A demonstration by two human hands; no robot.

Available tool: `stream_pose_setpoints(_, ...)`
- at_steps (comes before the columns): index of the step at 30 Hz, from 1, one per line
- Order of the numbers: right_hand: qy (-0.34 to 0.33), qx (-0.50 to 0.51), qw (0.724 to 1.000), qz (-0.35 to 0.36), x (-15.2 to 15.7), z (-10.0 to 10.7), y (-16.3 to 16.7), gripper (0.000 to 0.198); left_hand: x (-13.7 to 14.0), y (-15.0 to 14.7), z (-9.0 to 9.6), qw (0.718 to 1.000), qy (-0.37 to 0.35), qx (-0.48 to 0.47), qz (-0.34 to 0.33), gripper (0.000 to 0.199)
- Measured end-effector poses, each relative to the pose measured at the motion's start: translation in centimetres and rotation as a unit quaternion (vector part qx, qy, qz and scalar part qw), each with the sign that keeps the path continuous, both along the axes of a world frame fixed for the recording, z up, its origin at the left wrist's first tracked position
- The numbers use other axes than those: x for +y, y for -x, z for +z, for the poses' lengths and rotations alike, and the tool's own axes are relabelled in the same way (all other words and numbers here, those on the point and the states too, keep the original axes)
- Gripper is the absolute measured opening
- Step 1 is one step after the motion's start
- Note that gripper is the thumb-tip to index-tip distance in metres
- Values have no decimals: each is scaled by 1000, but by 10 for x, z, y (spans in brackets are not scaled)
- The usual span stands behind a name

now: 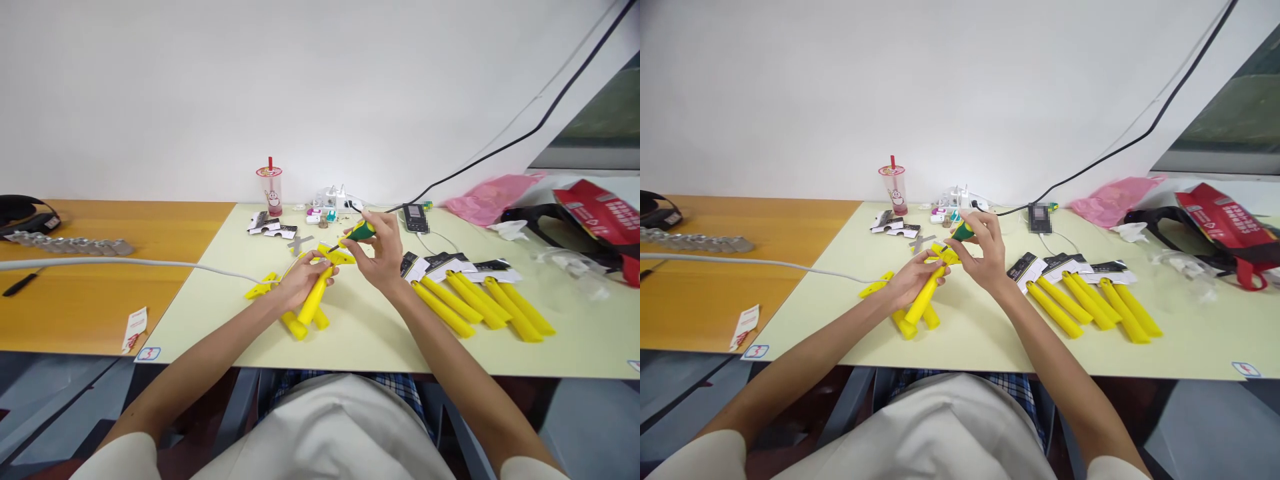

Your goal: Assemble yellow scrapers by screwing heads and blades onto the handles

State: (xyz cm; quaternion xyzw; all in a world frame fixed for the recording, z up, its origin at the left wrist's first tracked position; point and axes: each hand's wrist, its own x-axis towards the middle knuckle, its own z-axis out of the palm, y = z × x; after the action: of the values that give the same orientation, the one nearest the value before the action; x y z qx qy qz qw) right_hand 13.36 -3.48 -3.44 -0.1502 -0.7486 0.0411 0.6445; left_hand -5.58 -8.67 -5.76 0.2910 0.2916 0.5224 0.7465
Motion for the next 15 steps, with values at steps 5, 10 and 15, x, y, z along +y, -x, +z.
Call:
stream_pose_setpoints(5, 11, -26, 1000, -10, 2, -12, -4, 60, 0, -5, -11, 999, 19, 34, 21, 49)
stream_pose_setpoints(10, 75, -26, 997, 14, -5, -16, -7, 64, 2, -5, -16, 998, 24, 41, 28, 52)
stream_pose_setpoints(15, 32, 6, 999, -3, -1, -20, -7, 61, 4, -4, -16, 998, 19, 47, 42, 52)
